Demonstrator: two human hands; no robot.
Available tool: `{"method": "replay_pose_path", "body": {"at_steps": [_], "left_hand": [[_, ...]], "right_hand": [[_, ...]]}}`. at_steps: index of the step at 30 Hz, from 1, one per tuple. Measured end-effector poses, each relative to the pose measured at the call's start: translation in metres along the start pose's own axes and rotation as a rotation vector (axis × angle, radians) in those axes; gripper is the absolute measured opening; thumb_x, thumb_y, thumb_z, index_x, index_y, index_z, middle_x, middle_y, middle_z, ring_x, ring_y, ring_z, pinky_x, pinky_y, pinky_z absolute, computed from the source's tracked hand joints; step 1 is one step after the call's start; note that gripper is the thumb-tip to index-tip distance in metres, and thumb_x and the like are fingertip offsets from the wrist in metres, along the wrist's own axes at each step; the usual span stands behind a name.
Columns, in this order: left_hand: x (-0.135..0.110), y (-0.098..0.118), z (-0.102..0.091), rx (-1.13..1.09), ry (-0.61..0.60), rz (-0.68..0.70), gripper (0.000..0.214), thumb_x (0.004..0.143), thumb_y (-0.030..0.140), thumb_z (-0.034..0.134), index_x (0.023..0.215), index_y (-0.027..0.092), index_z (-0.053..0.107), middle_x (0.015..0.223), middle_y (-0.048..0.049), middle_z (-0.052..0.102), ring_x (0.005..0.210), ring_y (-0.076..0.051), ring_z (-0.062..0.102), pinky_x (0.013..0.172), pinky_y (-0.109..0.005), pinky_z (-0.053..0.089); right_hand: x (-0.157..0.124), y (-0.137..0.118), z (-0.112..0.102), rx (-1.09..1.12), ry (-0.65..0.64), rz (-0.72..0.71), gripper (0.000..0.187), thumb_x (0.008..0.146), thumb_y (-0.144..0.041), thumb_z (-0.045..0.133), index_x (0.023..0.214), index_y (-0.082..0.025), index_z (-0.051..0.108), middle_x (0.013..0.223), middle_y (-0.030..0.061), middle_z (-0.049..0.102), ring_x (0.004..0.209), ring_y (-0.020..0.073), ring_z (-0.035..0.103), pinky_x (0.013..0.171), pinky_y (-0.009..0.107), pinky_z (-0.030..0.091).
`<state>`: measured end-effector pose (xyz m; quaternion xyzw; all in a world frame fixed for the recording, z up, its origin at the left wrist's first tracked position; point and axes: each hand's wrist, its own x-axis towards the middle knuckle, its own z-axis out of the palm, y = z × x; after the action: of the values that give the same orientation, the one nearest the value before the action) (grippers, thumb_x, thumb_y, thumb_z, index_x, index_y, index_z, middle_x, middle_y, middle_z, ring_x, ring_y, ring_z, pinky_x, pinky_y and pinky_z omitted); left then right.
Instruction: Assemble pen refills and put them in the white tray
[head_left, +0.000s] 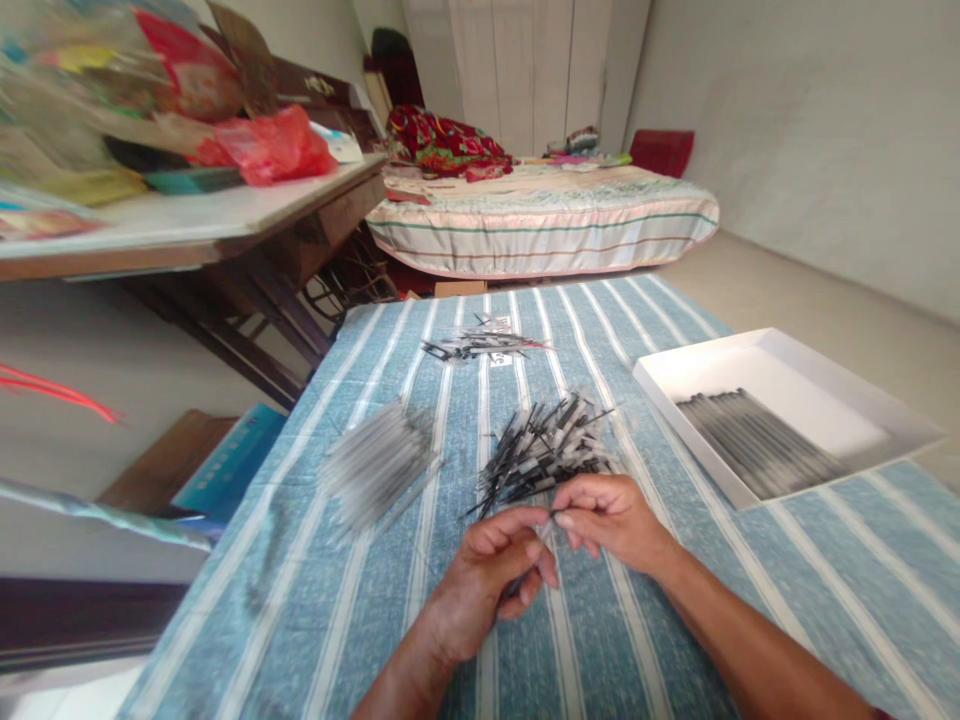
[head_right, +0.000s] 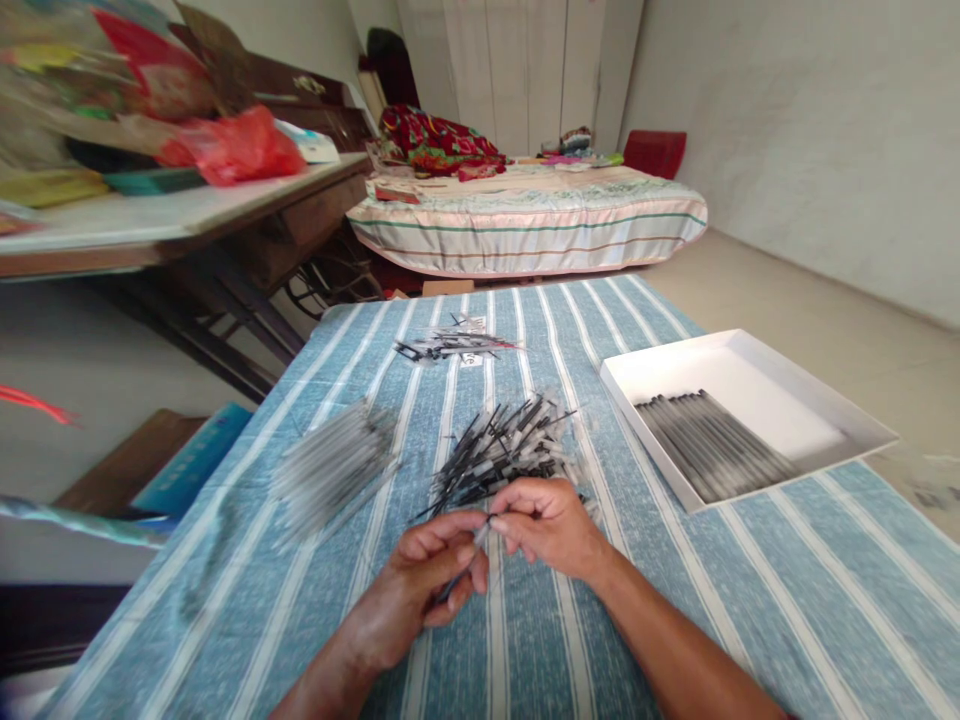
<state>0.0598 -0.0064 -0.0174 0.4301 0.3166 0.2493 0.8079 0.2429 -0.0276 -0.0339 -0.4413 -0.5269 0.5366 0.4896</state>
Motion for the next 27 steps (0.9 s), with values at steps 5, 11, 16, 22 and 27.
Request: {"method": "replay_pose_path", "body": {"at_steps": [5, 11, 16, 22, 27], "left_hand": [[-0.002, 0.001, -0.002, 0.085, 0.003, -0.029, 0.03, 0.079, 0.027, 0.059, 0.106, 0.014, 0.058, 0.063, -0.0036, 0.065, 0.041, -0.005, 0.041, 0.033, -0.015, 0.019], [-0.005, 0.007, -0.003, 0.101, -0.02, -0.13, 0.031, 0.08, 0.029, 0.057, 0.104, 0.01, 0.062, 0.06, -0.0041, 0.063, 0.036, -0.004, 0.037, 0.031, -0.015, 0.017], [-0.006, 0.011, -0.003, 0.132, -0.038, -0.152, 0.028, 0.08, 0.029, 0.056, 0.1, 0.01, 0.064, 0.06, -0.0035, 0.062, 0.037, -0.004, 0.036, 0.031, -0.015, 0.018], [-0.005, 0.012, -0.002, 0.216, -0.024, -0.154, 0.028, 0.079, 0.029, 0.056, 0.098, 0.01, 0.064, 0.06, -0.0025, 0.061, 0.039, -0.004, 0.037, 0.034, -0.016, 0.02], [-0.004, 0.013, 0.001, 0.319, 0.028, -0.171, 0.029, 0.076, 0.03, 0.058, 0.098, 0.011, 0.062, 0.06, -0.0013, 0.061, 0.042, -0.005, 0.04, 0.036, -0.016, 0.022]], "right_hand": [[0.001, -0.002, -0.006, -0.05, -0.091, 0.052, 0.015, 0.077, -0.029, 0.062, 0.078, -0.014, 0.059, 0.051, -0.0039, 0.057, 0.036, 0.0044, 0.046, 0.035, 0.014, 0.036], [-0.001, -0.009, -0.009, -0.125, -0.159, 0.049, 0.011, 0.078, -0.026, 0.06, 0.079, -0.014, 0.06, 0.054, -0.0035, 0.058, 0.041, 0.0063, 0.051, 0.04, 0.015, 0.042], [-0.002, -0.007, -0.008, -0.16, -0.178, -0.006, 0.014, 0.081, -0.026, 0.058, 0.083, -0.014, 0.063, 0.055, -0.0026, 0.058, 0.041, 0.0065, 0.052, 0.041, 0.016, 0.043], [-0.002, -0.002, -0.008, -0.169, -0.181, 0.026, 0.02, 0.081, -0.032, 0.057, 0.077, -0.013, 0.062, 0.055, -0.0019, 0.059, 0.04, 0.0069, 0.053, 0.039, 0.016, 0.041], [-0.002, -0.001, -0.005, -0.256, -0.192, 0.049, 0.028, 0.084, -0.034, 0.052, 0.065, -0.014, 0.056, 0.05, -0.0025, 0.058, 0.036, 0.0053, 0.048, 0.037, 0.015, 0.035]]}}
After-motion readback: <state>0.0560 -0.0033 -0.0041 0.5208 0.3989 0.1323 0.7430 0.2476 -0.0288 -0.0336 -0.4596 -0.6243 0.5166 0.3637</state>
